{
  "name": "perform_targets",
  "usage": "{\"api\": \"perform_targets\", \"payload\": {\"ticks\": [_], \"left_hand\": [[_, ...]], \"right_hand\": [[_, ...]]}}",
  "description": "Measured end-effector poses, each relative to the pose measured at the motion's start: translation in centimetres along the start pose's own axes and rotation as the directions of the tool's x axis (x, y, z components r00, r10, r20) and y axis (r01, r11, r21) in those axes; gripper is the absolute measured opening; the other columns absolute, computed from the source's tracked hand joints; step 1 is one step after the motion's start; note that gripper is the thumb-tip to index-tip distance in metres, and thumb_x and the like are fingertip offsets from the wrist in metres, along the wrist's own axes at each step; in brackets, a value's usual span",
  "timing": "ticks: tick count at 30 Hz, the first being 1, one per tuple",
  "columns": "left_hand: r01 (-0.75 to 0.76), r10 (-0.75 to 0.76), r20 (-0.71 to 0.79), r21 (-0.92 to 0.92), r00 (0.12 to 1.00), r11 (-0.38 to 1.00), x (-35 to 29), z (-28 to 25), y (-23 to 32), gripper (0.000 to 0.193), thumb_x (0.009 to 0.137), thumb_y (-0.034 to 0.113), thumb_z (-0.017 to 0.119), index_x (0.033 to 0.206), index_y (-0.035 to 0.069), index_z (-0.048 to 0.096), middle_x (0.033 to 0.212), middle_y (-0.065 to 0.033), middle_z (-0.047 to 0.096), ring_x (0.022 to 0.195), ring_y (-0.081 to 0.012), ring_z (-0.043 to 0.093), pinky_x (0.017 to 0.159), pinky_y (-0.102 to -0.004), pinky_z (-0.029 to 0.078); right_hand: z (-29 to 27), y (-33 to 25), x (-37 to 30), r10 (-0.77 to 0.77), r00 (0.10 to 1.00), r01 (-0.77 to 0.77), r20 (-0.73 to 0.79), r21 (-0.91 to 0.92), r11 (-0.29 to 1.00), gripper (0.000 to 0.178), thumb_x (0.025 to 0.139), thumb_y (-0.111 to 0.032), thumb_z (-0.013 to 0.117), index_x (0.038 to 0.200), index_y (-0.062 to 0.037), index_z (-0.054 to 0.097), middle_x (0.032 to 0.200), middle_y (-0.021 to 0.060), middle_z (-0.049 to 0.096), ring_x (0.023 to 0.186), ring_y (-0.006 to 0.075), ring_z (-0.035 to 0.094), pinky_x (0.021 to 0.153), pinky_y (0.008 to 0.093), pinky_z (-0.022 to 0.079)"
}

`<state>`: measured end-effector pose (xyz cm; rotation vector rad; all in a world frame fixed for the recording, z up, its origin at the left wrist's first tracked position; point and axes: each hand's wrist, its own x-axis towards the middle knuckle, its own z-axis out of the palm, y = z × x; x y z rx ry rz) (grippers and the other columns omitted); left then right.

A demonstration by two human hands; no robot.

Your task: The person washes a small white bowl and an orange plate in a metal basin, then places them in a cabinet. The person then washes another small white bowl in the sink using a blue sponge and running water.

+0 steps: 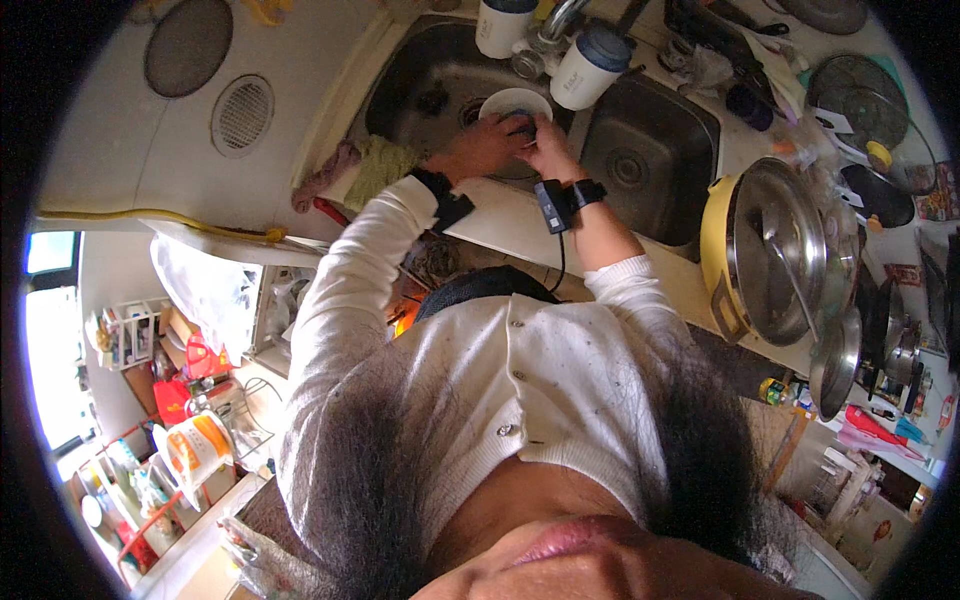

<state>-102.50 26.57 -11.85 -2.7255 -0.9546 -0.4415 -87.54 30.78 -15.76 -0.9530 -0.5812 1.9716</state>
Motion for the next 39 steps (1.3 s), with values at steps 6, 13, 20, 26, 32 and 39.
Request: {"api": "perform_targets", "payload": {"ticks": [6, 13, 20, 26, 32, 39], "left_hand": [[0.239, -0.232, 0.156, -0.031, 0.96, 0.97, -0.3, -0.4, 0.1, 0.044, 0.075, 0.018, 0.06, 0.118, 0.017, 0.055, 0.129, -0.0056, 0.045, 0.112, -0.0312, 0.048, 0.085, -0.0445, 0.049], [0.13, -0.121, 0.096, -0.093, 0.988, 0.987, -1.1, 0.5, -0.5, 0.034, 0.076, 0.016, 0.058, 0.11, 0.015, 0.06, 0.125, -0.0081, 0.048, 0.115, -0.0308, 0.045, 0.094, -0.0442, 0.04], [0.067, -0.043, 0.217, -0.106, 0.975, 0.992, -0.7, 0.4, -0.4, 0.037, 0.076, 0.019, 0.06, 0.112, 0.016, 0.06, 0.124, -0.0116, 0.048, 0.112, -0.0323, 0.047, 0.095, -0.0462, 0.038], [0.214, -0.162, 0.19, -0.299, 0.968, 0.93, -1.8, 0.4, -3.5, 0.029, 0.074, 0.013, 0.06, 0.103, 0.009, 0.06, 0.11, -0.0131, 0.056, 0.108, -0.0318, 0.049, 0.09, -0.0418, 0.042], [0.447, -0.536, 0.068, -0.645, 0.841, 0.62, -2.2, 1.6, -5.4, 0.046, 0.07, 0.012, 0.067, 0.112, 0.003, 0.054, 0.106, -0.0173, 0.058, 0.099, -0.0347, 0.055, 0.084, -0.0404, 0.047], [0.405, -0.511, 0.213, -0.864, 0.833, 0.299, -3.8, 0.0, -5.1, 0.046, 0.078, 0.009, 0.065, 0.121, 0.004, 0.05, 0.114, -0.0132, 0.057, 0.102, -0.024, 0.055, 0.087, -0.0349, 0.045]], "right_hand": [[-0.2, -0.2, -0.7, -0.057, 0.983, 0.044, 0.172, 0.078, 0.996, 0.041, 0.097, -0.035, 0.035, 0.127, -0.0063, 0.038, 0.116, 0.0145, 0.051, 0.1, 0.0311, 0.056, 0.08, 0.0518, 0.052], [0.1, -0.6, -0.8, 0.032, 0.976, -0.023, 0.214, -0.041, 0.999, 0.046, 0.097, -0.04, 0.035, 0.126, -0.0049, 0.04, 0.114, 0.0143, 0.053, 0.096, 0.0306, 0.058, 0.072, 0.045, 0.054], [0.0, 1.6, 0.5, -0.001, 1.0, -0.002, -0.028, -0.1, 0.995, 0.046, 0.096, -0.04, 0.037, 0.123, -0.0034, 0.041, 0.112, 0.0145, 0.055, 0.098, 0.0282, 0.058, 0.078, 0.049, 0.053], [-0.1, 0.3, -0.3, 0.064, 0.994, -0.026, 0.086, -0.391, 0.92, 0.051, 0.096, -0.043, 0.035, 0.131, -0.0064, 0.034, 0.123, 0.0161, 0.05, 0.103, 0.0328, 0.058, 0.077, 0.0493, 0.054], [0.1, 0.7, -1.5, 0.049, 0.998, -0.035, 0.035, -0.31, 0.95, 0.053, 0.095, -0.045, 0.036, 0.133, -0.0085, 0.033, 0.123, 0.0157, 0.05, 0.107, 0.0338, 0.056, 0.079, 0.0508, 0.052], [0.5, -0.5, -2.2, -0.052, 0.996, 0.067, 0.069, -0.235, 0.97, 0.05, 0.095, -0.042, 0.039, 0.133, -0.0108, 0.031, 0.129, 0.0136, 0.045, 0.111, 0.0331, 0.052, 0.082, 0.0521, 0.05]]}}
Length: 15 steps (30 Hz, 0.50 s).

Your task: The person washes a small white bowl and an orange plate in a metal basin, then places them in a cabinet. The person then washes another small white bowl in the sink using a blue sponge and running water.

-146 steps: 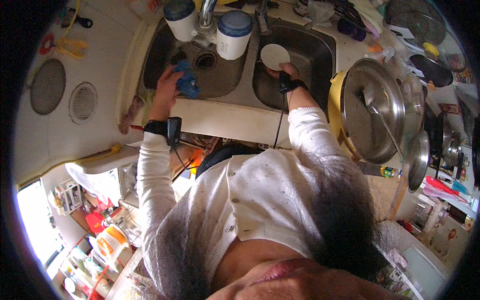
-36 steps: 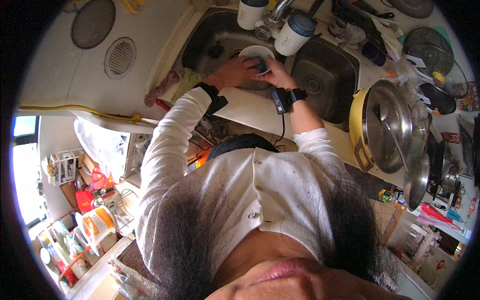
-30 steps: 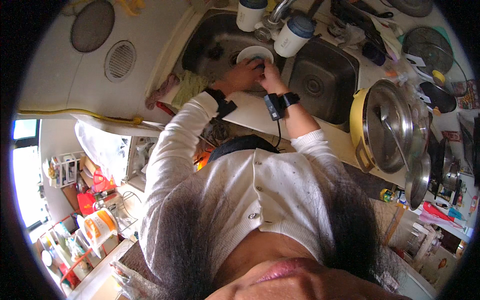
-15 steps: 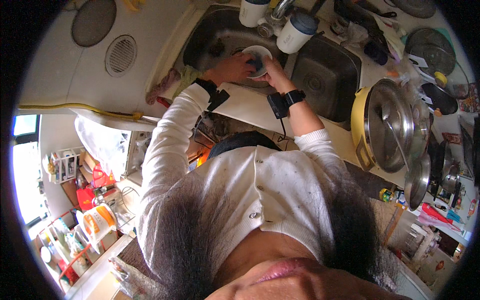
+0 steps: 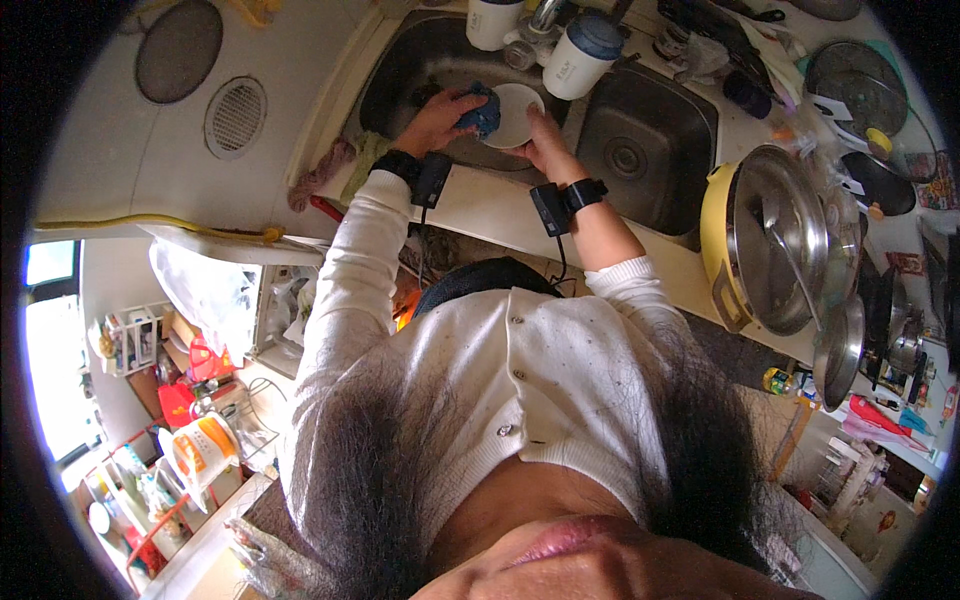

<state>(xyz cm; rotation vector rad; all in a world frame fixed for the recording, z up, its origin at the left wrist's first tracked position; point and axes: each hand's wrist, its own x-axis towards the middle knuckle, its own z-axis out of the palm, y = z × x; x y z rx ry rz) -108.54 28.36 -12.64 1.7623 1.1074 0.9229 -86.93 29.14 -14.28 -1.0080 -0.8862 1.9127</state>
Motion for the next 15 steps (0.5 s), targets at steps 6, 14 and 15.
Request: {"api": "perform_targets", "payload": {"ticks": [6, 14, 15], "left_hand": [[0.306, -0.449, -0.14, -0.554, 0.883, 0.775, 1.1, 1.9, 3.0, 0.034, 0.087, 0.024, 0.059, 0.116, 0.005, 0.054, 0.105, -0.0078, 0.06, 0.091, -0.0191, 0.057, 0.077, -0.0303, 0.045], [0.188, -0.348, -0.088, -0.705, 0.933, 0.684, 2.6, 0.4, 2.0, 0.028, 0.089, 0.028, 0.056, 0.104, 0.004, 0.055, 0.074, -0.0021, 0.057, 0.073, -0.019, 0.058, 0.065, -0.0311, 0.046], [0.101, -0.289, -0.081, -0.82, 0.954, 0.563, 2.4, 0.3, 1.3, 0.028, 0.087, 0.027, 0.057, 0.103, 0.004, 0.055, 0.074, -0.0026, 0.057, 0.074, -0.0208, 0.058, 0.066, -0.0326, 0.046]], "right_hand": [[0.9, -0.8, -0.9, -0.034, 0.999, 0.034, 0.007, 0.013, 0.999, 0.049, 0.096, -0.041, 0.038, 0.133, -0.0106, 0.03, 0.13, 0.0129, 0.044, 0.112, 0.0305, 0.052, 0.085, 0.0505, 0.049], [0.7, -0.2, -1.6, 0.005, 0.993, -0.009, 0.114, 0.03, 1.0, 0.047, 0.098, -0.038, 0.032, 0.132, -0.0066, 0.031, 0.129, 0.0154, 0.045, 0.113, 0.0305, 0.052, 0.087, 0.0497, 0.049], [0.6, -0.1, -1.5, 0.001, 0.991, -0.007, 0.134, 0.04, 0.999, 0.047, 0.098, -0.039, 0.032, 0.132, -0.0065, 0.031, 0.129, 0.0156, 0.045, 0.113, 0.0306, 0.052, 0.087, 0.0495, 0.049]]}}
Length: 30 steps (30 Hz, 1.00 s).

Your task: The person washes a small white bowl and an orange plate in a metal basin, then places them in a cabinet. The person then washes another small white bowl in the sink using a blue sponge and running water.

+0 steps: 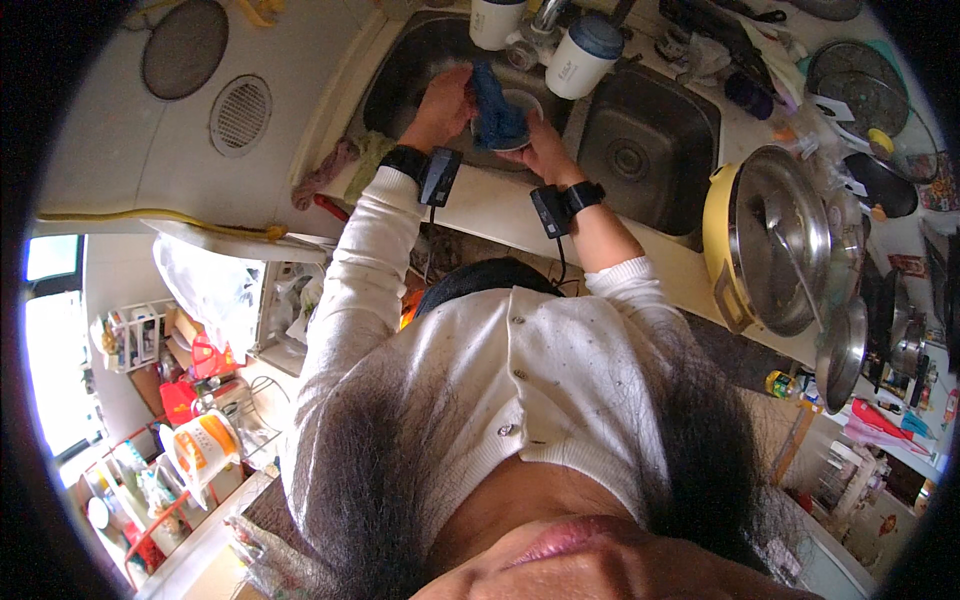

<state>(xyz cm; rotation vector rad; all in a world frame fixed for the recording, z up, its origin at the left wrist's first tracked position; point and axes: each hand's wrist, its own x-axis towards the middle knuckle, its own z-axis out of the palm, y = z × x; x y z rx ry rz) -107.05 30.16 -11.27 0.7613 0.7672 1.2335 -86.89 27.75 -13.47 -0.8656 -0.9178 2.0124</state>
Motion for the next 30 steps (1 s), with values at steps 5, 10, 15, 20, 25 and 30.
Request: {"api": "perform_targets", "payload": {"ticks": [5, 10, 15, 20, 25, 30], "left_hand": [[0.083, 0.485, -0.402, 0.829, 0.777, 0.553, -0.2, -2.1, -2.5, 0.042, 0.077, 0.026, 0.067, 0.108, 0.0, 0.052, 0.091, -0.0145, 0.061, 0.085, -0.0295, 0.06, 0.075, -0.0381, 0.048], [0.127, 0.293, -0.248, 0.917, 0.923, 0.377, -0.8, -0.3, -4.5, 0.058, 0.069, 0.019, 0.073, 0.118, 0.001, 0.048, 0.11, -0.0203, 0.055, 0.1, -0.0363, 0.057, 0.078, -0.0417, 0.048], [0.028, 0.073, -0.221, 0.421, 0.973, 0.907, -1.9, 0.4, -6.6, 0.056, 0.069, 0.026, 0.077, 0.112, 0.0, 0.054, 0.11, -0.0206, 0.059, 0.097, -0.0269, 0.06, 0.078, -0.0424, 0.05], [-0.026, 0.13, -0.254, 0.375, 0.958, 0.927, -1.6, -0.4, -7.2, 0.046, 0.071, 0.017, 0.072, 0.113, 0.008, 0.056, 0.109, -0.0136, 0.061, 0.096, -0.0323, 0.06, 0.081, -0.046, 0.048], [-0.263, 0.242, 0.176, 0.879, 0.954, 0.397, -2.2, -1.5, -8.3, 0.04, 0.074, 0.012, 0.065, 0.113, 0.007, 0.057, 0.105, -0.0103, 0.064, 0.092, -0.03, 0.062, 0.08, -0.0421, 0.048], [-0.103, 0.185, -0.11, 0.514, 0.977, 0.852, -0.4, -2.8, -6.4, 0.04, 0.076, 0.016, 0.064, 0.114, 0.007, 0.056, 0.105, -0.0182, 0.062, 0.089, -0.0323, 0.062, 0.078, -0.0431, 0.048]], "right_hand": [[-0.2, 0.3, 0.6, -0.003, 0.996, 0.005, -0.087, 0.021, 1.0, 0.048, 0.098, -0.039, 0.031, 0.133, -0.0064, 0.029, 0.13, 0.0167, 0.043, 0.113, 0.0312, 0.052, 0.088, 0.0493, 0.049], [0.1, 1.0, 0.9, -0.006, 0.993, 0.013, -0.117, 0.055, 0.998, 0.046, 0.098, -0.036, 0.032, 0.132, -0.005, 0.031, 0.127, 0.0173, 0.045, 0.109, 0.0316, 0.054, 0.081, 0.048, 0.054], [-0.2, 0.2, 1.6, 0.064, 0.998, -0.064, 0.002, 0.022, 0.998, 0.041, 0.096, -0.029, 0.04, 0.129, -0.0042, 0.033, 0.123, 0.017, 0.047, 0.106, 0.0325, 0.055, 0.077, 0.0475, 0.055], [1.7, 0.4, 1.9, 0.013, 0.993, -0.035, -0.117, -0.186, 0.982, 0.043, 0.09, -0.015, 0.051, 0.127, -0.0077, 0.032, 0.117, 0.0175, 0.048, 0.098, 0.0303, 0.058, 0.07, 0.0415, 0.056], [3.1, 2.5, 2.4, -0.17, 0.928, 0.088, -0.331, -0.251, 0.964, 0.045, 0.082, -0.005, 0.051, 0.123, -0.0075, 0.033, 0.096, 0.0147, 0.057, 0.071, 0.0243, 0.061, 0.051, 0.0341, 0.051], [-0.4, -1.5, 3.9, 0.232, 0.973, -0.211, 0.01, -0.376, 0.902, 0.037, 0.074, -0.003, 0.05, 0.111, -0.0015, 0.045, 0.077, 0.0137, 0.06, 0.053, 0.0228, 0.059, 0.048, 0.0319, 0.051]]}}
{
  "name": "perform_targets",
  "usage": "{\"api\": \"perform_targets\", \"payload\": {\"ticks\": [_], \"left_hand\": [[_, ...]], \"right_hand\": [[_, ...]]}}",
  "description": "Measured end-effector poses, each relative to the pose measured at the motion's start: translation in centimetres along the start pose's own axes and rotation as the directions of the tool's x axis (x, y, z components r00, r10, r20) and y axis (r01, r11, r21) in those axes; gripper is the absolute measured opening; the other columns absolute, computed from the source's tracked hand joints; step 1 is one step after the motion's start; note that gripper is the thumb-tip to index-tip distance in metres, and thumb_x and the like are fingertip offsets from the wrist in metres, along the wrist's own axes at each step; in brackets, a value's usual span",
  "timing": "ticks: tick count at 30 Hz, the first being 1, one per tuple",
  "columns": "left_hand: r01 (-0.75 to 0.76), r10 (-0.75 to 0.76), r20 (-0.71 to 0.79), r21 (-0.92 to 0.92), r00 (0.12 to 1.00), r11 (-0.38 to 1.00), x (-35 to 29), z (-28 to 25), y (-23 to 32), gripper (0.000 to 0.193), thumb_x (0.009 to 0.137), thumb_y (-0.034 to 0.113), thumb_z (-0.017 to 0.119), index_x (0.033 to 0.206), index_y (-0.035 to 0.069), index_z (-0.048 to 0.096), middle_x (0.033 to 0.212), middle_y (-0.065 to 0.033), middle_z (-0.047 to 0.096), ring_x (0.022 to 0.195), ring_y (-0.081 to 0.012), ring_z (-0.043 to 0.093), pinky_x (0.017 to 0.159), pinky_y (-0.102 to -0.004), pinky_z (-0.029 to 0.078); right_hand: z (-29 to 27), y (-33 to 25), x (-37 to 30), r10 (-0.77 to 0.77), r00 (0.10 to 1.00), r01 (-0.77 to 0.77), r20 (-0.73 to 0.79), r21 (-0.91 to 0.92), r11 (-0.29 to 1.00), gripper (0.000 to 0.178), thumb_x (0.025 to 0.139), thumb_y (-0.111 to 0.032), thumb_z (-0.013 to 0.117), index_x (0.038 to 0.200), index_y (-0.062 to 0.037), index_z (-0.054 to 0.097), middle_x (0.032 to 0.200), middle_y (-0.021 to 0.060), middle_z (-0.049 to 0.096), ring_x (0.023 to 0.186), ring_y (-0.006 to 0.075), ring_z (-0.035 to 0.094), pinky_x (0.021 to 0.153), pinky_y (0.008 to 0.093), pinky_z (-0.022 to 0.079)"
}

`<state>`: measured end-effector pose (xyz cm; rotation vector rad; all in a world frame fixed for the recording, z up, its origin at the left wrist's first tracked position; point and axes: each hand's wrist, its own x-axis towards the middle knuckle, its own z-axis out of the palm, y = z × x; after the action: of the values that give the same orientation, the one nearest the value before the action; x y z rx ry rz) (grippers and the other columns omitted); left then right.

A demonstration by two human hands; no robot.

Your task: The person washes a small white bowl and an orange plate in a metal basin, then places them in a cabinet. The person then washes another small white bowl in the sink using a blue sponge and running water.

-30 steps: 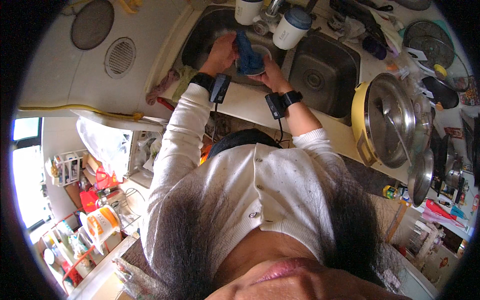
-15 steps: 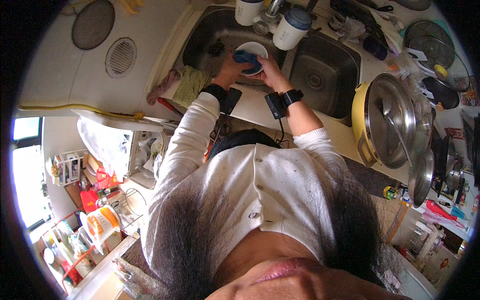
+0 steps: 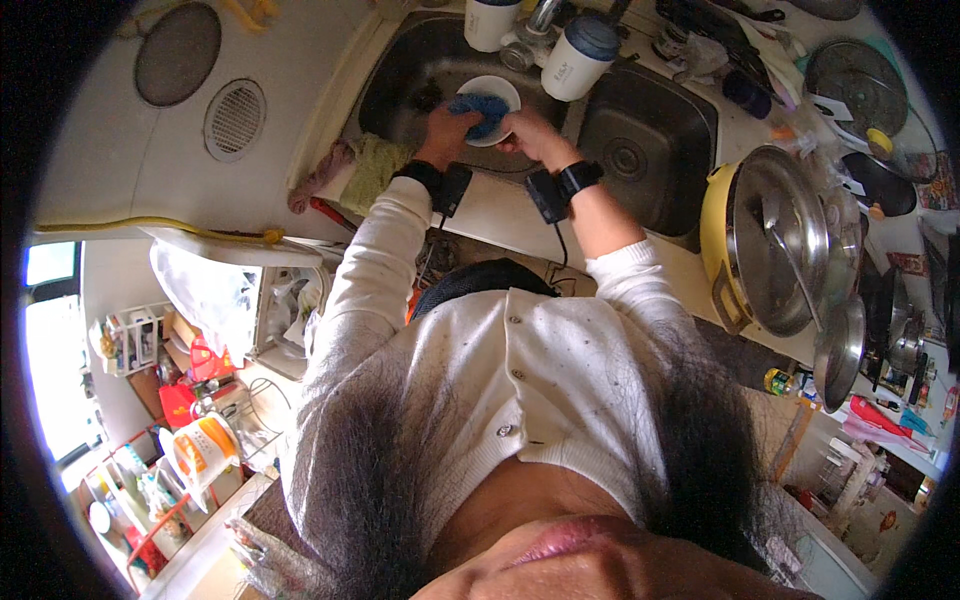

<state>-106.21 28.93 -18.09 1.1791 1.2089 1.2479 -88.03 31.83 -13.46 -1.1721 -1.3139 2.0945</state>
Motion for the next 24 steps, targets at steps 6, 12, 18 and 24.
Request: {"api": "perform_targets", "payload": {"ticks": [6, 12, 18, 24], "left_hand": [[-0.337, 0.282, 0.287, 0.929, 0.916, 0.151, -1.5, 0.3, -0.8, 0.038, 0.072, 0.008, 0.068, 0.107, -0.001, 0.056, 0.103, -0.0127, 0.06, 0.09, -0.0258, 0.061, 0.072, -0.0366, 0.05], [-0.161, 0.147, 0.068, 0.325, 0.987, 0.932, 0.1, -0.9, -4.3, 0.053, 0.063, 0.023, 0.073, 0.112, 0.012, 0.056, 0.109, -0.0173, 0.059, 0.096, -0.0388, 0.057, 0.08, -0.0486, 0.046], [-0.098, 0.056, 0.087, 0.968, 0.995, 0.231, -1.2, 0.6, -3.0, 0.058, 0.056, 0.027, 0.077, 0.109, 0.012, 0.059, 0.11, -0.0133, 0.06, 0.095, -0.0395, 0.057, 0.083, -0.0464, 0.044], [-0.311, 0.045, 0.311, 0.912, 0.949, 0.268, -0.6, -1.0, 0.1, 0.057, 0.051, 0.021, 0.075, 0.106, 0.017, 0.062, 0.11, -0.0105, 0.062, 0.103, -0.0331, 0.055, 0.083, -0.0425, 0.045]], "right_hand": [[4.0, 1.0, -0.8, -0.215, 0.927, 0.264, -0.306, 0.129, 0.956, 0.042, 0.075, -0.001, 0.049, 0.117, -0.0012, 0.042, 0.085, 0.0159, 0.058, 0.057, 0.0238, 0.06, 0.047, 0.0319, 0.051], [1.7, 1.5, 0.8, 0.042, 0.988, -0.029, -0.152, 0.082, 0.996, 0.034, 0.074, -0.003, 0.049, 0.107, 0.0017, 0.045, 0.079, 0.0153, 0.058, 0.057, 0.0229, 0.059, 0.044, 0.032, 0.048], [2.3, 0.9, 0.0, -0.211, 0.963, 0.222, -0.17, 0.05, 0.974, 0.038, 0.076, -0.004, 0.049, 0.113, 0.0012, 0.043, 0.084, 0.0135, 0.059, 0.061, 0.0242, 0.06, 0.049, 0.0339, 0.053], [1.1, 1.5, -0.1, -0.013, 0.995, 0.024, -0.102, 0.105, 0.994, 0.02, 0.077, -0.008, 0.053, 0.094, 0.0011, 0.054, 0.081, 0.0137, 0.061, 0.064, 0.0231, 0.061, 0.048, 0.0305, 0.051]]}}
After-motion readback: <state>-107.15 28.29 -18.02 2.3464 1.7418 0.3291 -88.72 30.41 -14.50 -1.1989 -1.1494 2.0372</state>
